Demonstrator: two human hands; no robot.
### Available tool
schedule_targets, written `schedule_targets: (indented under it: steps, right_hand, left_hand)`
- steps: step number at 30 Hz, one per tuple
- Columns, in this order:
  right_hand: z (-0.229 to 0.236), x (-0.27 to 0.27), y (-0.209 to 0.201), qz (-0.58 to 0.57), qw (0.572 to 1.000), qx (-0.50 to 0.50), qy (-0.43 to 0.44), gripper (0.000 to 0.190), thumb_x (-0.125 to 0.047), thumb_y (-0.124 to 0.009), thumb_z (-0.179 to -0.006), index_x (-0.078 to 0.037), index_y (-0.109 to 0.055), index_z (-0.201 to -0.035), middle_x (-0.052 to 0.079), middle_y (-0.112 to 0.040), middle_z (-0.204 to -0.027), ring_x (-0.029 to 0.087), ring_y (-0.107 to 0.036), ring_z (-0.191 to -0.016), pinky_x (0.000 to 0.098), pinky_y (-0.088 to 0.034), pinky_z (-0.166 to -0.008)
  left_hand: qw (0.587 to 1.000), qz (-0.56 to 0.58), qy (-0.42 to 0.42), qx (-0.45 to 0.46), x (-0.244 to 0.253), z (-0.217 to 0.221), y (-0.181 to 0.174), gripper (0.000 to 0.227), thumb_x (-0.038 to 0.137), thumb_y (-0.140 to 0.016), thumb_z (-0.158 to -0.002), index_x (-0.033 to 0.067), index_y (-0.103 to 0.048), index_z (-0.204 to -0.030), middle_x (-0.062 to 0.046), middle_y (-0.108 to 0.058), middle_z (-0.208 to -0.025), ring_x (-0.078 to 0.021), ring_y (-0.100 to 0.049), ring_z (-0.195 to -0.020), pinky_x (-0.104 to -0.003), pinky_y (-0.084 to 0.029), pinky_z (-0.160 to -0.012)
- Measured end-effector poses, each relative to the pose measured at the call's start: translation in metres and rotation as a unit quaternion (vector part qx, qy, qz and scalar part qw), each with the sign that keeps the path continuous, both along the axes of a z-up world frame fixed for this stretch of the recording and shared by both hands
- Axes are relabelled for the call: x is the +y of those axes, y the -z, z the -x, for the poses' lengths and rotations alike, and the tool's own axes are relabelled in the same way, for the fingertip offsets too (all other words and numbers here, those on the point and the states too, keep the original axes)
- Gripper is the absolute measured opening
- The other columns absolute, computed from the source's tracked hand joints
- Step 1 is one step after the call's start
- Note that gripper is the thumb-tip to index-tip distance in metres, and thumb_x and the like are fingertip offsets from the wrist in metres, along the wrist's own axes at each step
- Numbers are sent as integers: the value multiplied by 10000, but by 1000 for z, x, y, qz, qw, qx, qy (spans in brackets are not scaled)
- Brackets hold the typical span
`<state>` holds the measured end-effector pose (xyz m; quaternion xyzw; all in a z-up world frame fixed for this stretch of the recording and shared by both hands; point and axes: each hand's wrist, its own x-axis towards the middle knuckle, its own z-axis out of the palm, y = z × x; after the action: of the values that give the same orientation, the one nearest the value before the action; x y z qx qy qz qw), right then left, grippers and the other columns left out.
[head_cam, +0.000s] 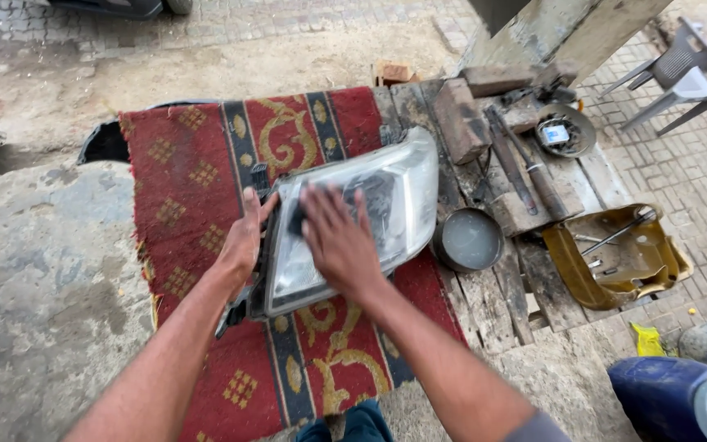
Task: The person rubs a small black sanding block across the surface of a car headlight, using water from a small metal bowl to wet the surface and sanding it with both hands.
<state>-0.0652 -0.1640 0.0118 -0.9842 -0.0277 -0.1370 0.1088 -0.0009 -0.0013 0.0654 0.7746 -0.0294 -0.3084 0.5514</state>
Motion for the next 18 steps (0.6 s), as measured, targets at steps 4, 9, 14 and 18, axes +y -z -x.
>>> schedule_targets:
  steps: [4, 9, 14, 18]
  right_hand:
    - [14, 27, 5, 2, 997, -78, -19, 485, -339, -317, -1107, -166, -465, -1536, 92, -511, -1544, 302, -430, -1467, 576, -186, -1252]
    - [60, 26, -4, 6, 989, 45, -143, 555, -241, -302, -1056, -282, -313, -1609, -49, -260, -1693, 210, -247, -1560, 555, -112, -1269]
    - [27, 16, 14, 28, 999, -16, 4, 545, -288, -278, -1121, -222, -219, -1658, 26, -176, -1721, 253, -111, -1586, 517, -14, -1275]
    - [82, 16, 35, 127, 978, 33, -165, 553, -332, -245, -1091, -272, -187, -1638, -45, -90, -1729, 163, -33, -1593, 474, 44, -1275]
  left_hand:
    - [996, 6, -58, 64, -4, -6, -8, 964, 827, -34, -878, 279, -504, -1517, -273, -404, -1579, -489, -272, -1511, -638, -225, -1228]
    - [997, -27, -29, 67, 2, -7, -17, 887, 776, -7, -920, 334, -502, -1509, -213, -370, -1620, -445, -235, -1536, -600, -147, -1275]
    - [1000, -11, 11, 10, 13, -8, 7, 925, 795, 11, -913, 306, -434, -1560, -228, -290, -1644, -478, -174, -1532, -638, -99, -1255]
    - [999, -21, -5, 38, 7, -19, 14, 893, 790, 3, -926, 341, -460, -1544, -194, -288, -1657, -440, -239, -1525, -625, -103, -1266]
